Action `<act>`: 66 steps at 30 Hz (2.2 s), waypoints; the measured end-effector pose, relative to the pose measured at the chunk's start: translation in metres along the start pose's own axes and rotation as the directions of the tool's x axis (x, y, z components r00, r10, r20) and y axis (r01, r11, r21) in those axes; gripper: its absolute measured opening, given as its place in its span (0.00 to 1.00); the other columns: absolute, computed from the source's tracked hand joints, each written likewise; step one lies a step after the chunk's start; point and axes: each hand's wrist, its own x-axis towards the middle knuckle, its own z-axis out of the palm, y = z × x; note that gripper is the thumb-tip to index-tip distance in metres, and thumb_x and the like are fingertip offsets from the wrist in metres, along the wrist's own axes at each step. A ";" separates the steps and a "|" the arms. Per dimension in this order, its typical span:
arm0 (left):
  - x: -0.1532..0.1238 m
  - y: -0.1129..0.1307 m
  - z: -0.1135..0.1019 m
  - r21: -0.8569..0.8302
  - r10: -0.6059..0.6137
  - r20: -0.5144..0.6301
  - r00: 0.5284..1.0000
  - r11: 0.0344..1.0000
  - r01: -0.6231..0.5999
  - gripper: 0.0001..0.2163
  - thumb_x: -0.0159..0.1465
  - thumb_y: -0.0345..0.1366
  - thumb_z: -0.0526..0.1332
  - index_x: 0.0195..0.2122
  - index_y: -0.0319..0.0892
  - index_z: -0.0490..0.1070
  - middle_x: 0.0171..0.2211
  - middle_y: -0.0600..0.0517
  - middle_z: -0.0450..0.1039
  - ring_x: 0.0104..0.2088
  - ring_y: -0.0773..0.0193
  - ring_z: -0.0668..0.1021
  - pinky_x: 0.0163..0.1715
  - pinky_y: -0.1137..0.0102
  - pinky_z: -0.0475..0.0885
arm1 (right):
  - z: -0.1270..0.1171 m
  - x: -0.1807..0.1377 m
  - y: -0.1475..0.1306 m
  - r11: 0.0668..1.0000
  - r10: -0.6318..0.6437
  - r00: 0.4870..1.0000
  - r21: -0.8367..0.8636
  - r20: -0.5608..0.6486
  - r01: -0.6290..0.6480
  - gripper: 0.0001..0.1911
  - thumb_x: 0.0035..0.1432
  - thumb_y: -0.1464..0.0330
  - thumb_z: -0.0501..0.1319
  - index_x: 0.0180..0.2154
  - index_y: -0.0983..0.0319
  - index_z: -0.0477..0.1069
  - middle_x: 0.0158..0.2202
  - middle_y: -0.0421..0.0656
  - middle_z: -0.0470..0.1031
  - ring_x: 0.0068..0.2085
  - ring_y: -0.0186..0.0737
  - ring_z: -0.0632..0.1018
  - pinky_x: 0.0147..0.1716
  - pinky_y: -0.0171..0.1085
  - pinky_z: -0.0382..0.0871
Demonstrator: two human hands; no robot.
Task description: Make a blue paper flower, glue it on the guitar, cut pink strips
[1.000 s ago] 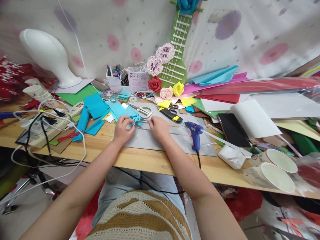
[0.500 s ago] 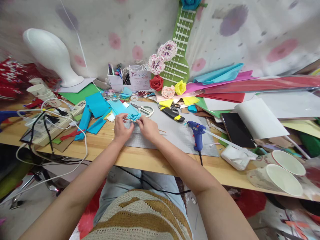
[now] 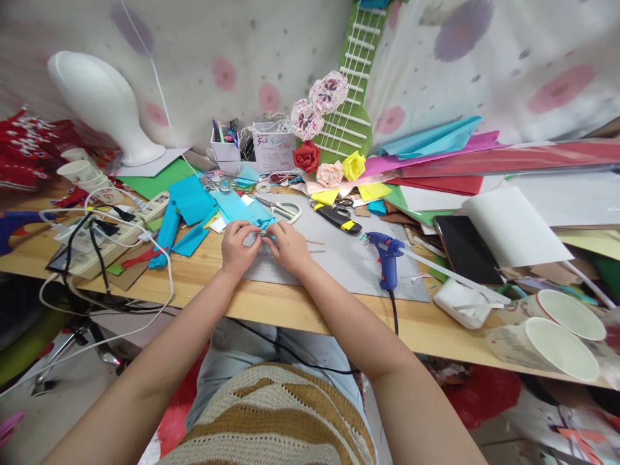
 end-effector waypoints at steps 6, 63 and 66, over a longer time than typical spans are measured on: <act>0.000 0.004 -0.001 -0.015 0.034 0.004 0.999 0.999 -0.034 0.04 0.53 0.29 0.62 0.30 0.43 0.72 0.32 0.50 0.69 0.36 0.62 0.72 0.38 0.67 0.69 | 0.005 0.001 0.004 1.000 -0.028 0.999 -0.006 -0.044 0.027 0.07 0.61 0.66 0.53 0.32 0.60 0.66 0.31 0.43 0.71 0.33 0.37 0.70 0.32 0.34 0.60; 0.011 -0.011 -0.023 0.103 0.320 0.282 0.904 0.927 -0.361 0.08 0.63 0.39 0.55 0.32 0.44 0.71 0.31 0.49 0.74 0.33 0.61 0.73 0.36 0.65 0.62 | 0.005 0.008 0.009 0.958 -0.047 0.994 0.288 0.094 0.018 0.04 0.56 0.72 0.55 0.29 0.61 0.65 0.30 0.42 0.67 0.33 0.35 0.68 0.33 0.33 0.62; 0.010 -0.011 -0.021 0.084 0.306 0.269 0.913 0.937 -0.339 0.09 0.63 0.39 0.55 0.31 0.44 0.71 0.31 0.50 0.74 0.32 0.62 0.74 0.35 0.66 0.63 | 0.003 0.007 0.010 0.958 -0.046 0.995 0.287 0.093 0.018 0.03 0.57 0.71 0.55 0.31 0.61 0.66 0.31 0.42 0.68 0.33 0.35 0.68 0.34 0.33 0.62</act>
